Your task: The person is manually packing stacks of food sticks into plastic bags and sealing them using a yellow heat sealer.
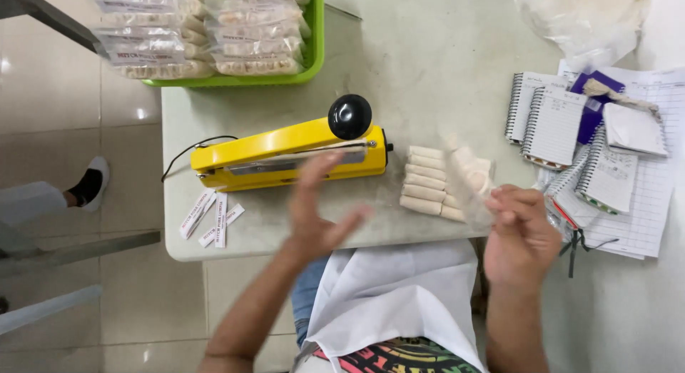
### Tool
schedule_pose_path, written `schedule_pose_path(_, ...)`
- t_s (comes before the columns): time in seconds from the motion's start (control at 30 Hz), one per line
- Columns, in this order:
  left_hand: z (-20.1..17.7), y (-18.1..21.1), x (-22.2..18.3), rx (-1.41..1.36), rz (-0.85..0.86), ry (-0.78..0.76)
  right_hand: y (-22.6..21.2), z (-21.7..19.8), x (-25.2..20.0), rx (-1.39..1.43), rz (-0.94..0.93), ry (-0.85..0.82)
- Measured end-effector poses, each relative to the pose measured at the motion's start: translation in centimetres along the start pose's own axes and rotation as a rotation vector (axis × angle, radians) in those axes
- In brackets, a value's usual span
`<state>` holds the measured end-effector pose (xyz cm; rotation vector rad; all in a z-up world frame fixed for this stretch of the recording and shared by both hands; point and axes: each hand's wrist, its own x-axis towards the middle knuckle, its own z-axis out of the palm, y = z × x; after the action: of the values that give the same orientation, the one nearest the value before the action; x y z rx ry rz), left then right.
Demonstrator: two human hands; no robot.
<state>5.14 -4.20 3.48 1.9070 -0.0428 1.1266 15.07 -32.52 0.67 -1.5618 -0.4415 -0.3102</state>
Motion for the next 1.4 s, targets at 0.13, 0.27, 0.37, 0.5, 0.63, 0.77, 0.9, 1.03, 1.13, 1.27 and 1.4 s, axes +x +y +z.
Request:
schedule_pose_path(0.13,3.3,1.0,-4.5,-0.483,-0.431,-0.307,0.7,-0.4,0.6,0.584,0.202,-0.299)
schedule_pose_path(0.27,1.1,-1.9,-9.2,-0.664,-0.637,-0.216,4.3,3.1,-1.8,0.788,0.240,-0.477)
schedule_pose_path(0.37,-0.5,-2.9,-12.4,-0.604,-0.637,-0.167,6.1,4.6,-4.5,0.755,0.201,-0.517)
schedule_pose_path(0.5,-2.4,-2.8,-12.9,-0.573,-0.676,-0.126,6.4,6.5,-6.0,0.483,0.267,-0.602)
schedule_pose_path(0.63,-3.5,-0.8,-9.9,-0.397,-0.538,-0.224,4.2,7.0,-5.4,0.335,0.125,-0.598)
schedule_pose_path(0.77,-3.9,0.4,-6.8,-0.269,-0.317,-0.224,2.9,7.1,-4.6,0.354,0.096,-0.587)
schedule_pose_path(0.9,-6.2,3.0,-3.2,-0.056,-0.033,-0.300,3.7,6.4,-5.2,0.363,0.129,-0.558)
schedule_pose_path(1.03,-7.2,4.3,-0.2,0.343,0.264,-0.625,3.4,6.7,-6.0,0.360,0.097,-0.548)
schedule_pose_path(1.13,-7.2,4.4,1.4,0.432,0.334,-0.786,3.4,7.3,-6.2,0.366,0.070,-0.518)
schedule_pose_path(1.27,-6.6,5.1,2.8,0.499,0.341,-0.993,3.3,7.7,-6.8,0.370,0.087,-0.484)
schedule_pose_path(1.4,-5.6,4.8,2.6,0.549,0.329,-1.112,2.9,8.2,-7.3,0.388,0.077,-0.411)
